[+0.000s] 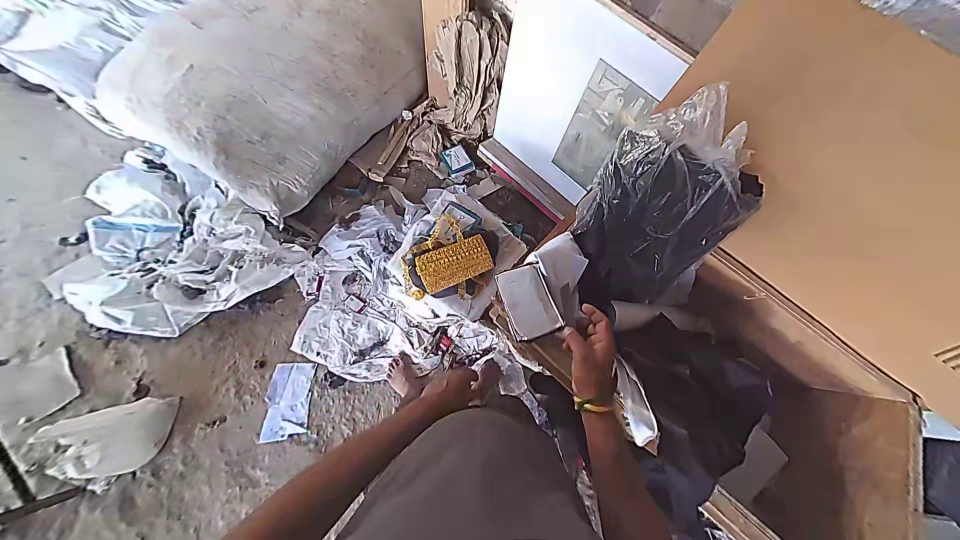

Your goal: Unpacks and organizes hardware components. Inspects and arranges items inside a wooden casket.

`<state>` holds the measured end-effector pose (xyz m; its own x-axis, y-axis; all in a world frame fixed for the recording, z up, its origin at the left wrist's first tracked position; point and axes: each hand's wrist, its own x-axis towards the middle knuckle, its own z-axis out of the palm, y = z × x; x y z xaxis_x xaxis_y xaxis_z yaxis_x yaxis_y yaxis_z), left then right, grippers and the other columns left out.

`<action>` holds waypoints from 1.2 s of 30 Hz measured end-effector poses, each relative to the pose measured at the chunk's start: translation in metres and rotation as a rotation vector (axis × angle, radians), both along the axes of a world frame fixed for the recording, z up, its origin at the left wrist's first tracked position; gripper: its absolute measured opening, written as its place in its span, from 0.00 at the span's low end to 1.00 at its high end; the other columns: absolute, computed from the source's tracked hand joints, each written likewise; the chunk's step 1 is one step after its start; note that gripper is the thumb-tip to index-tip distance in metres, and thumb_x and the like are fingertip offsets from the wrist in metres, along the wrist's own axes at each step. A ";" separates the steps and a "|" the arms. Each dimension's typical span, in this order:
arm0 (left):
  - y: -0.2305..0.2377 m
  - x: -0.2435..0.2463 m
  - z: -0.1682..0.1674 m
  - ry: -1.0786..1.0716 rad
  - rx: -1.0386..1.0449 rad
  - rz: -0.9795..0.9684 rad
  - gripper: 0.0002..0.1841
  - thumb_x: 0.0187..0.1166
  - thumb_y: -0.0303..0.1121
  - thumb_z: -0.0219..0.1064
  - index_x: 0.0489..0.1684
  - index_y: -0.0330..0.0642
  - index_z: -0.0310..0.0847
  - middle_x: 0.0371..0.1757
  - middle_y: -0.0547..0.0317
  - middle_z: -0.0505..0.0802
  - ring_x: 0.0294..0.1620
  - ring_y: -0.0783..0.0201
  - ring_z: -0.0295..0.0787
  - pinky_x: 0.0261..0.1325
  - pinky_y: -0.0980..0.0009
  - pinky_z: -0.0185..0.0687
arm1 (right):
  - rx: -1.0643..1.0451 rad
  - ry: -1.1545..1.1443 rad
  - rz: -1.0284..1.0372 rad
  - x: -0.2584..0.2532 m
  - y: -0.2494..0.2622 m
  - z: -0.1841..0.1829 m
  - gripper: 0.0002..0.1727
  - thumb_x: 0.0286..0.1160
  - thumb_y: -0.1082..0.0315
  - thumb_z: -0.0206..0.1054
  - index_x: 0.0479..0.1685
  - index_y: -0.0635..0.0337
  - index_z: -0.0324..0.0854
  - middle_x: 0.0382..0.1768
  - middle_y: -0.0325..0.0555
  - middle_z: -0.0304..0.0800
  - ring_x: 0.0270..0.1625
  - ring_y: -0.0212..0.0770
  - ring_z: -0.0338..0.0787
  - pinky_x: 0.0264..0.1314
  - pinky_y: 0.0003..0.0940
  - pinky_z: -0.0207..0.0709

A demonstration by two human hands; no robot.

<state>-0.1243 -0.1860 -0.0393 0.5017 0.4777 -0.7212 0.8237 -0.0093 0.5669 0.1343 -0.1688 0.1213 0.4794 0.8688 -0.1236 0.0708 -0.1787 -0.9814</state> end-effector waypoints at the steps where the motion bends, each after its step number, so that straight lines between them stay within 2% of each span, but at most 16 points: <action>1: 0.005 0.002 0.001 -0.032 0.024 0.044 0.24 0.85 0.49 0.63 0.71 0.43 0.83 0.66 0.42 0.91 0.70 0.42 0.86 0.75 0.36 0.76 | -0.050 0.198 -0.039 0.001 -0.002 -0.002 0.33 0.62 0.82 0.63 0.74 0.72 0.68 0.45 0.55 0.87 0.33 0.39 0.89 0.31 0.32 0.85; 3: 0.021 0.007 0.011 -0.091 0.037 0.173 0.22 0.87 0.47 0.62 0.67 0.40 0.85 0.61 0.39 0.92 0.66 0.40 0.89 0.73 0.36 0.77 | -0.142 0.459 -0.069 0.005 -0.006 -0.008 0.29 0.66 0.84 0.55 0.73 0.68 0.67 0.43 0.52 0.85 0.32 0.41 0.88 0.30 0.36 0.86; 5: 0.037 0.012 0.021 -0.142 0.048 0.323 0.21 0.87 0.45 0.61 0.64 0.38 0.86 0.58 0.39 0.93 0.64 0.41 0.90 0.72 0.37 0.78 | -0.190 0.566 -0.056 0.007 -0.013 -0.017 0.22 0.69 0.82 0.52 0.65 0.64 0.71 0.38 0.48 0.85 0.28 0.39 0.86 0.27 0.35 0.84; 9: 0.060 0.023 0.034 -0.283 0.014 0.653 0.19 0.88 0.42 0.60 0.63 0.37 0.85 0.53 0.46 0.95 0.53 0.53 0.93 0.64 0.49 0.85 | -0.259 0.544 -0.068 0.005 -0.018 -0.033 0.23 0.67 0.81 0.51 0.62 0.62 0.77 0.35 0.46 0.81 0.21 0.34 0.76 0.18 0.27 0.69; 12: 0.068 0.034 0.043 -0.393 -0.069 0.896 0.18 0.90 0.39 0.59 0.63 0.34 0.84 0.52 0.46 0.94 0.48 0.58 0.94 0.56 0.58 0.89 | -0.300 0.510 -0.097 0.002 -0.010 -0.038 0.20 0.72 0.79 0.49 0.61 0.62 0.77 0.32 0.44 0.79 0.19 0.33 0.73 0.17 0.27 0.67; 14: 0.070 0.039 0.050 -0.421 -0.144 1.032 0.18 0.90 0.40 0.60 0.64 0.34 0.82 0.52 0.47 0.94 0.46 0.58 0.94 0.51 0.60 0.90 | -0.305 0.483 -0.083 -0.004 -0.003 -0.039 0.16 0.76 0.76 0.51 0.58 0.61 0.77 0.29 0.40 0.78 0.18 0.31 0.72 0.17 0.26 0.67; 17: 0.073 0.043 0.054 -0.449 -0.206 1.147 0.18 0.91 0.40 0.59 0.66 0.34 0.81 0.51 0.47 0.94 0.43 0.59 0.94 0.47 0.62 0.90 | -0.300 0.367 -0.002 -0.009 0.004 -0.042 0.10 0.80 0.72 0.64 0.56 0.63 0.79 0.23 0.37 0.75 0.15 0.27 0.68 0.15 0.22 0.64; 20: 0.086 0.040 0.053 -0.499 -0.174 1.195 0.19 0.91 0.41 0.58 0.66 0.33 0.80 0.51 0.46 0.95 0.44 0.58 0.95 0.49 0.60 0.90 | -0.282 0.167 0.104 -0.016 0.009 -0.048 0.11 0.77 0.70 0.71 0.51 0.67 0.83 0.22 0.38 0.77 0.14 0.27 0.66 0.15 0.23 0.62; 21: 0.090 0.038 0.052 -0.518 -0.160 1.212 0.19 0.91 0.41 0.59 0.65 0.33 0.80 0.51 0.46 0.95 0.44 0.58 0.95 0.48 0.60 0.90 | -0.290 0.099 0.147 -0.018 0.010 -0.051 0.10 0.81 0.65 0.68 0.46 0.64 0.84 0.19 0.35 0.75 0.14 0.27 0.66 0.15 0.24 0.63; 23: 0.101 0.034 0.050 -0.565 -0.137 1.222 0.19 0.90 0.42 0.61 0.63 0.33 0.81 0.50 0.47 0.94 0.43 0.59 0.94 0.47 0.61 0.90 | -0.287 0.005 0.247 -0.022 0.010 -0.057 0.17 0.90 0.61 0.58 0.52 0.64 0.88 0.17 0.33 0.71 0.14 0.28 0.66 0.18 0.27 0.66; 25: 0.114 0.033 0.047 -0.617 -0.108 1.199 0.19 0.87 0.41 0.66 0.63 0.34 0.82 0.51 0.48 0.94 0.42 0.59 0.94 0.47 0.61 0.90 | -0.249 -0.148 0.353 -0.027 0.011 -0.061 0.21 0.92 0.60 0.51 0.55 0.65 0.88 0.19 0.35 0.74 0.16 0.29 0.70 0.21 0.28 0.70; 26: 0.120 0.034 0.047 -0.633 -0.090 1.176 0.20 0.84 0.41 0.69 0.64 0.34 0.81 0.51 0.48 0.94 0.43 0.59 0.94 0.47 0.61 0.91 | -0.234 -0.288 0.395 -0.030 0.011 -0.060 0.22 0.92 0.60 0.51 0.54 0.66 0.89 0.22 0.39 0.78 0.21 0.32 0.75 0.27 0.31 0.74; 28: 0.132 0.036 0.048 -0.644 -0.057 1.104 0.26 0.79 0.39 0.73 0.72 0.33 0.76 0.56 0.45 0.93 0.47 0.58 0.94 0.52 0.60 0.91 | -0.209 -0.564 0.445 -0.039 0.014 -0.054 0.22 0.89 0.62 0.54 0.49 0.72 0.90 0.34 0.57 0.91 0.38 0.49 0.90 0.49 0.48 0.82; 30: 0.142 0.039 0.043 -0.631 0.004 1.002 0.33 0.74 0.39 0.77 0.77 0.35 0.72 0.59 0.44 0.93 0.52 0.56 0.95 0.57 0.57 0.92 | -0.198 -0.730 0.468 -0.049 0.017 -0.050 0.20 0.86 0.66 0.57 0.47 0.76 0.89 0.39 0.66 0.93 0.45 0.60 0.93 0.55 0.58 0.82; 33: 0.150 0.038 0.036 -0.556 0.076 0.813 0.34 0.73 0.41 0.77 0.80 0.42 0.73 0.65 0.47 0.91 0.58 0.55 0.93 0.66 0.52 0.87 | -0.299 -0.831 0.486 -0.062 0.021 -0.047 0.21 0.85 0.67 0.59 0.66 0.74 0.83 0.46 0.66 0.95 0.49 0.63 0.95 0.58 0.62 0.83; 36: 0.152 0.036 0.033 -0.560 0.080 0.797 0.32 0.71 0.39 0.78 0.78 0.43 0.76 0.64 0.47 0.92 0.57 0.56 0.94 0.66 0.54 0.88 | -0.326 -0.911 0.500 -0.069 0.023 -0.052 0.22 0.86 0.67 0.56 0.72 0.70 0.80 0.47 0.65 0.95 0.47 0.63 0.96 0.54 0.63 0.84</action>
<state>-0.0884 -0.0339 -0.0061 0.2707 0.8626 -0.4273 0.2169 0.3778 0.9001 0.0648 -0.1454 0.0691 0.1090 0.9809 -0.1610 0.8846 -0.1696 -0.4344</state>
